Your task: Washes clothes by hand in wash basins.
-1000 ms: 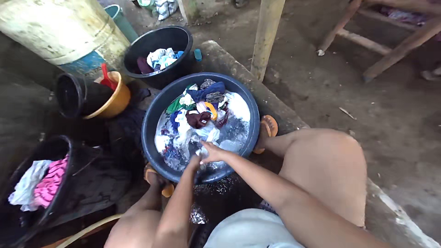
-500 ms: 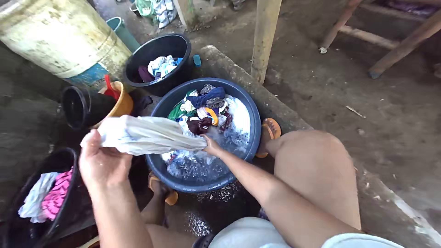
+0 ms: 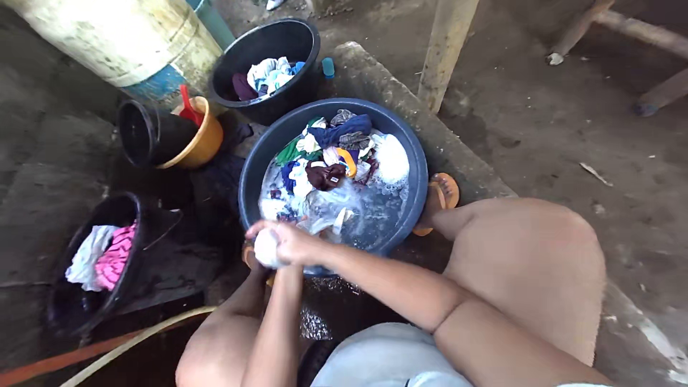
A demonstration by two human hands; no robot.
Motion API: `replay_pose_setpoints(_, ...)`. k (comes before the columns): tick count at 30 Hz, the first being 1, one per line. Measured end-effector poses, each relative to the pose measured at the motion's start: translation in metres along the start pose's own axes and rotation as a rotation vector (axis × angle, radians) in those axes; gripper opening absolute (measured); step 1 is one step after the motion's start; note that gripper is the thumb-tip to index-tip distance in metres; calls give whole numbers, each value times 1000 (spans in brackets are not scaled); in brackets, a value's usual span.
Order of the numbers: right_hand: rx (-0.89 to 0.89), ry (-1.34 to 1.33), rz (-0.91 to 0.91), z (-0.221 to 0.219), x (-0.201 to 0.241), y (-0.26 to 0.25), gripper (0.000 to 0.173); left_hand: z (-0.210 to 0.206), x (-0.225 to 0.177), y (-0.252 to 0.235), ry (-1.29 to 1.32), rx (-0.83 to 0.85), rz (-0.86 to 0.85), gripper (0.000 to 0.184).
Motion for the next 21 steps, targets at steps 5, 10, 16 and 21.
replay_pose_setpoints(5, -727, -650, -121, 145, -39, -13, 39, -7, -6, -29, 414, 438, 89, 45)
replay_pose_setpoints(10, -767, -621, -167, 148, -128, 36, 40, -77, -43, 7, 505, 531, -45, 52)
replay_pose_setpoints(16, -641, -1074, 52, 119, -108, 13, 68, -102, -73, -7, 559, 722, -200, 57)
replay_pose_setpoints(21, -863, -877, 238, 163, -89, 9, 68, -49, -34, -35, 464, 573, -151, 51)
Point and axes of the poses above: each hand's wrist, its own y-axis away from the middle knuckle, its own z-axis out of the back of the hand, x = y × z, the point moved 6 cm from there along -y, towards the middle knuckle, and after that the axes turned 4 degrees about -y, right-handed, at the moved point
